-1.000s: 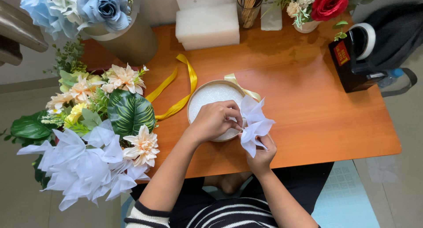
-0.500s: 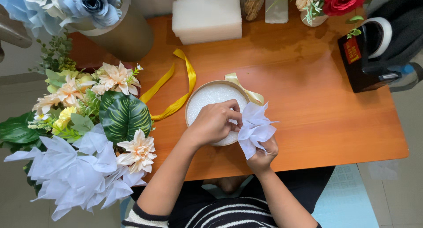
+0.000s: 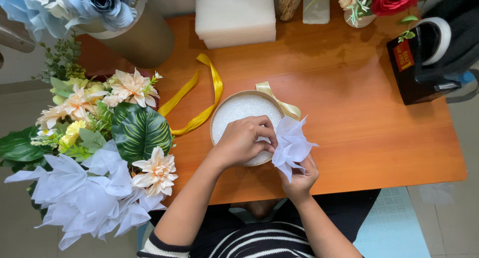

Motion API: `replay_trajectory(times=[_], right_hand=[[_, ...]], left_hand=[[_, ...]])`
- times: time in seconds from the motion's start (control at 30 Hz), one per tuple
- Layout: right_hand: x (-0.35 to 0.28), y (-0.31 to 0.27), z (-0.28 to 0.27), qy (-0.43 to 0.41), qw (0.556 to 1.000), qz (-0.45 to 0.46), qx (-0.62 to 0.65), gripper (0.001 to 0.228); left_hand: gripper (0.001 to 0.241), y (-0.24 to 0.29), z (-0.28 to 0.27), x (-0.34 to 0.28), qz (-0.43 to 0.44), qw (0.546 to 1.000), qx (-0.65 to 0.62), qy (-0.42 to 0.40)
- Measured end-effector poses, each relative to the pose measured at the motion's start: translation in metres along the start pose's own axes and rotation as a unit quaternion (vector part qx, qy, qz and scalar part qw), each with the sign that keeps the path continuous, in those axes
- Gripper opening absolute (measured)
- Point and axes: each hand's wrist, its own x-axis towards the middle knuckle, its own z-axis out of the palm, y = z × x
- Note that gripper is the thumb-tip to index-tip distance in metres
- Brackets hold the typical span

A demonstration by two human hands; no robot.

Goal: The person places pieces of white foam into a circular box and then inserts tissue paper flowers mounted on wooden sticks into the foam.

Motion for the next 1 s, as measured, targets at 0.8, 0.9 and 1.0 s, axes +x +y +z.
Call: replay_trajectory(times=[0.8,0.9,1.0], right_hand=[[0.013,-0.044,-0.028,-0.167,0.906,0.301,0.248,0.1],[0.027,-0.071,-0.038,-0.172,0.869,0.284,0.366,0.072],[0.024,-0.064,-0.025,-0.14,0.947,0.239,0.161,0.056]], left_hand=[[0.047,0.016,-0.001,-0.041,-0.028,0.983,-0.176,0.052],[0.042,0.041,-0.007,-0.056,0.055,0.983,-0.144,0.095],[0.056,0.058,0.003,-0.051,0.042,0.996,-0.038,0.07]])
